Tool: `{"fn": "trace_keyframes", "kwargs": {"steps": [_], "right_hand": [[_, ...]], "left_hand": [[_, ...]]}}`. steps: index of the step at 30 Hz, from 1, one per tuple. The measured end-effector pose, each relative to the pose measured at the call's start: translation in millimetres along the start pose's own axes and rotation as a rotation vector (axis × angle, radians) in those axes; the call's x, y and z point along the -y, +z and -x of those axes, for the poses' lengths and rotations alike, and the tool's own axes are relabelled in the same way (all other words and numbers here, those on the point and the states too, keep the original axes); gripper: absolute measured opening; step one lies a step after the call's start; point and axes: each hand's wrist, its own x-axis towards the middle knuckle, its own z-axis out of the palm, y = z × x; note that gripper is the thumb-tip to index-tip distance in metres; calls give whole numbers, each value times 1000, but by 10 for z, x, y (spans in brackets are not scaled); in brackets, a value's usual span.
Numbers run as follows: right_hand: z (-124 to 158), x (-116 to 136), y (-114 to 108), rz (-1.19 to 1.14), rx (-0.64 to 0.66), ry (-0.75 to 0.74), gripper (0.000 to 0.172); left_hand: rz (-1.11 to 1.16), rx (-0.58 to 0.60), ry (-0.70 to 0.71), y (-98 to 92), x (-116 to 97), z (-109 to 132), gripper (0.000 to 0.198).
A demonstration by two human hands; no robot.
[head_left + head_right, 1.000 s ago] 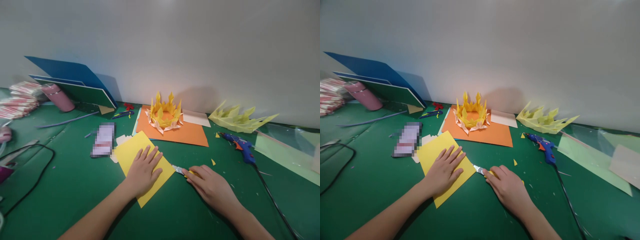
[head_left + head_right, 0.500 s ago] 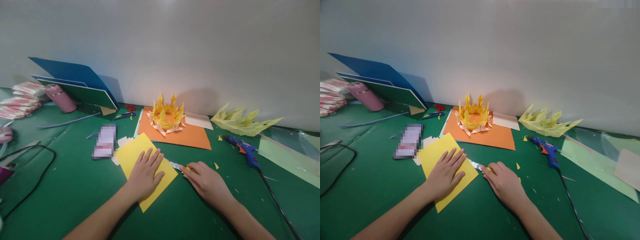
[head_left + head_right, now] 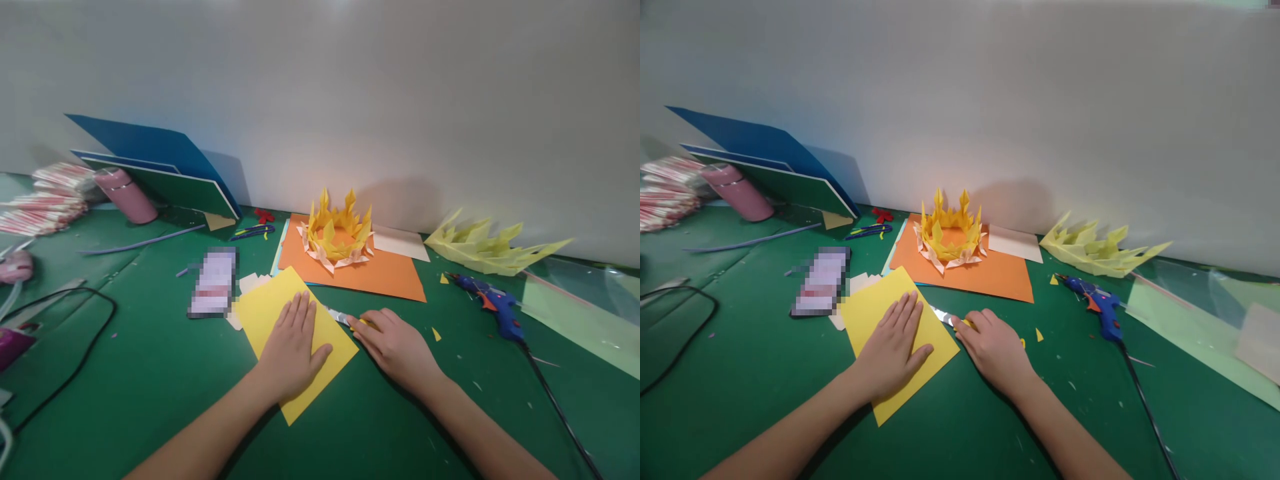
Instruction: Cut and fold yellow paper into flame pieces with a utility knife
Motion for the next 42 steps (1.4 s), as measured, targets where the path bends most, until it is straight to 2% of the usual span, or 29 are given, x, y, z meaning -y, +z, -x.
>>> {"fn": "trace_keyframes", "kwargs": {"steps": [7, 10, 11, 17, 21, 26, 31, 42], "right_hand": [[-76, 7, 43, 0, -27, -1, 25], [-79, 2, 45, -1, -19, -7, 25], [-80, -2, 44, -2, -19, -8, 25], [-98, -14, 36, -5, -23, -19, 29], [-118, -1, 50, 9, -23, -7, 30], [-178, 21, 95, 35, -42, -9, 27], [-284, 44, 148, 60, -59, -27, 26], [-429, 69, 239, 79, -97, -49, 27]], "left_hand": [[105, -27, -45, -189, 87, -104, 70], [105, -47, -33, -289, 172, -226, 34], [93, -54, -30, -305, 195, -261, 28], [37, -103, -28, -232, 245, -305, 23], [36, -81, -49, -161, 252, -281, 27], [22, -115, -73, -53, 302, -268, 46], [16, -136, -58, 33, 339, -258, 53], [-16, -95, -74, -20, 308, -266, 54]]}}
